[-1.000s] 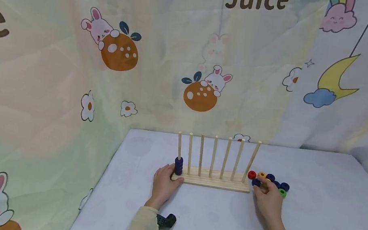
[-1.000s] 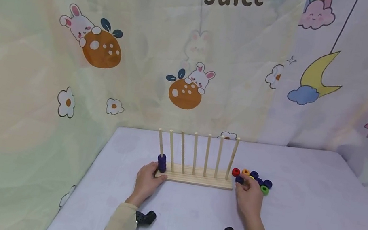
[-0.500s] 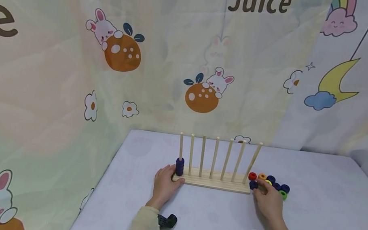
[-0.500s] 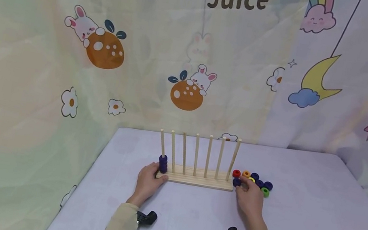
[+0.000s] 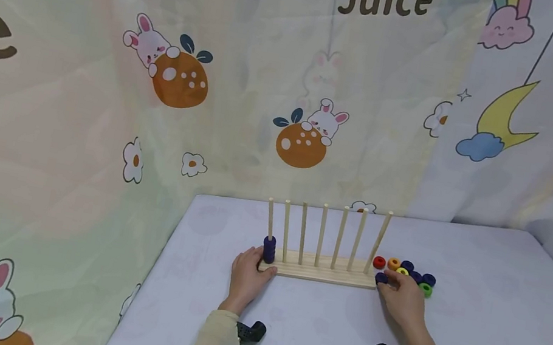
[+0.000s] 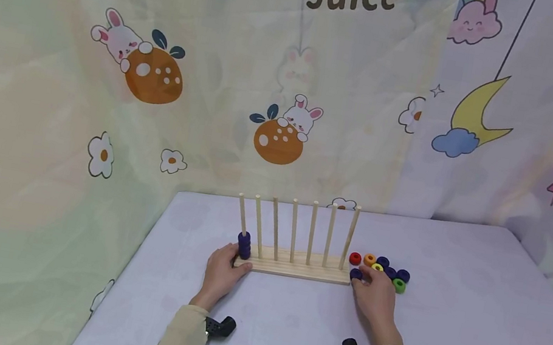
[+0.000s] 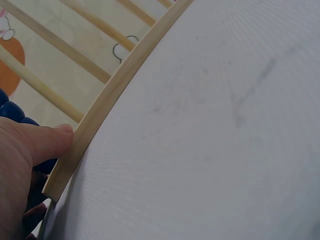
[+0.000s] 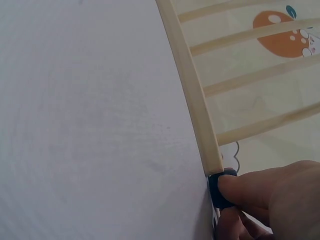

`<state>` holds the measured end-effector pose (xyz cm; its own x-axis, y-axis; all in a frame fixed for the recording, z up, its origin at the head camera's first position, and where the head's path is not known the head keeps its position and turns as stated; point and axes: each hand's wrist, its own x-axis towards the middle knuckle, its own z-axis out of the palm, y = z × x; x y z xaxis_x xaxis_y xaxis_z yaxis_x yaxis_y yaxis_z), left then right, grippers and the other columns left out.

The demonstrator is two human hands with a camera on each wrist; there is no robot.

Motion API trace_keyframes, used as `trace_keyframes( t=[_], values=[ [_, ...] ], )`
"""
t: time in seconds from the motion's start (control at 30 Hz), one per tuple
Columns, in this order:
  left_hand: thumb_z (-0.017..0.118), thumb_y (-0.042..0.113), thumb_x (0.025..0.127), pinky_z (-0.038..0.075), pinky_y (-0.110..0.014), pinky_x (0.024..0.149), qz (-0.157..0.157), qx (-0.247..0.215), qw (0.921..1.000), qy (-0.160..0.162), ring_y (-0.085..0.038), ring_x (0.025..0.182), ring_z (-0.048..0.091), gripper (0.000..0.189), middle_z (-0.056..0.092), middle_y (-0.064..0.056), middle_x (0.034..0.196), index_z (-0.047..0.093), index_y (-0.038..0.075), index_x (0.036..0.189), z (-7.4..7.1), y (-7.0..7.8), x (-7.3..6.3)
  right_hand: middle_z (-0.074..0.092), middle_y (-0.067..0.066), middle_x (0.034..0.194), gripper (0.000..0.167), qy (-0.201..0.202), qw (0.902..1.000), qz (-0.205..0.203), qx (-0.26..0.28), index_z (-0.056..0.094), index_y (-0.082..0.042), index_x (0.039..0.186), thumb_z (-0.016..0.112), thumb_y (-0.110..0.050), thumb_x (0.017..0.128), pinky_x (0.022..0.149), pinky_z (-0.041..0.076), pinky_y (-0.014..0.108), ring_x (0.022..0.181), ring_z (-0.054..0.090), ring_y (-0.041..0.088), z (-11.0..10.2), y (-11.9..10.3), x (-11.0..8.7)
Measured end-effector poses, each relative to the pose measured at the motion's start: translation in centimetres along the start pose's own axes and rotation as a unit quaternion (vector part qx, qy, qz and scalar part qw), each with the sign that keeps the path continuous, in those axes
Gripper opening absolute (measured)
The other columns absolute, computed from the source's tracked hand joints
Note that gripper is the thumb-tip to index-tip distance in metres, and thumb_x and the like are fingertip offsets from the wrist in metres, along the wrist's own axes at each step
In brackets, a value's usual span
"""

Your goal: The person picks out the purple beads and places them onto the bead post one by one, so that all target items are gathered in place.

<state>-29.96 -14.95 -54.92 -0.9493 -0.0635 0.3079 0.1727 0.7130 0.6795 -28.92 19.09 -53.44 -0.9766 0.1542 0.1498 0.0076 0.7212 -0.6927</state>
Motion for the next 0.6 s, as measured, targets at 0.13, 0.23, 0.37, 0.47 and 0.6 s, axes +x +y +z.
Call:
trace_keyframes(
  t=[0.13, 0.23, 0.37, 0.47, 0.6],
  values=[
    [0.076, 0.026, 0.085, 0.021, -0.053, 0.115, 0.003, 0.001, 1.0, 0.003, -0.034, 0.133, 0.045, 0.055, 0.06, -0.014, 0.134, 0.06, 0.002, 0.131, 0.02, -0.14, 0.02, 0.064, 0.023, 0.104, 0.038, -0.001, 1.0, 0.004, -0.007, 0.06, 0.007, 0.123, 0.067, -0.009, 0.089, 0.066, 0.05, 0.035, 0.083, 0.056, 0.027, 0.05, -0.02, -0.07],
    [0.076, 0.027, 0.085, 0.021, -0.052, 0.115, 0.001, 0.003, 1.0, 0.004, -0.034, 0.133, 0.045, 0.056, 0.06, -0.014, 0.134, 0.059, 0.001, 0.131, 0.07, -0.18, 0.01, 0.064, 0.022, 0.102, 0.039, 0.003, 0.9999, 0.012, -0.004, 0.06, 0.007, 0.123, 0.067, -0.011, 0.09, 0.062, 0.046, 0.031, 0.079, 0.054, 0.026, 0.07, 0.03, -0.16],
    [0.075, 0.027, 0.085, 0.021, -0.051, 0.115, -0.003, 0.005, 1.0, 0.002, -0.034, 0.133, 0.045, 0.056, 0.06, -0.015, 0.134, 0.059, 0.0, 0.131, 0.14, -0.29, -0.03, 0.064, 0.024, 0.106, 0.04, 0.015, 0.9995, 0.026, 0.006, 0.06, 0.007, 0.123, 0.068, -0.015, 0.09, 0.062, 0.048, 0.031, 0.079, 0.058, 0.026, 0.2, -0.01, -0.4],
    [0.075, 0.027, 0.085, 0.021, -0.051, 0.116, -0.004, 0.004, 1.0, 0.002, -0.034, 0.133, 0.045, 0.056, 0.06, -0.015, 0.134, 0.059, 0.0, 0.131, 0.14, -0.27, -0.04, 0.064, 0.026, 0.109, 0.042, 0.022, 0.9989, 0.039, 0.018, 0.058, 0.007, 0.122, 0.068, -0.018, 0.09, 0.067, 0.053, 0.036, 0.083, 0.062, 0.029, 0.16, -0.21, -0.62],
    [0.076, 0.026, 0.084, 0.021, -0.051, 0.115, -0.002, 0.001, 1.0, 0.003, -0.034, 0.133, 0.045, 0.056, 0.06, -0.014, 0.134, 0.059, 0.0, 0.131, 0.04, -0.2, -0.02, 0.063, 0.025, 0.11, 0.042, 0.03, 0.9975, 0.051, 0.04, 0.057, 0.006, 0.123, 0.067, -0.019, 0.09, 0.071, 0.053, 0.037, 0.09, 0.063, 0.032, 0.05, -0.48, -0.96]
  ],
)
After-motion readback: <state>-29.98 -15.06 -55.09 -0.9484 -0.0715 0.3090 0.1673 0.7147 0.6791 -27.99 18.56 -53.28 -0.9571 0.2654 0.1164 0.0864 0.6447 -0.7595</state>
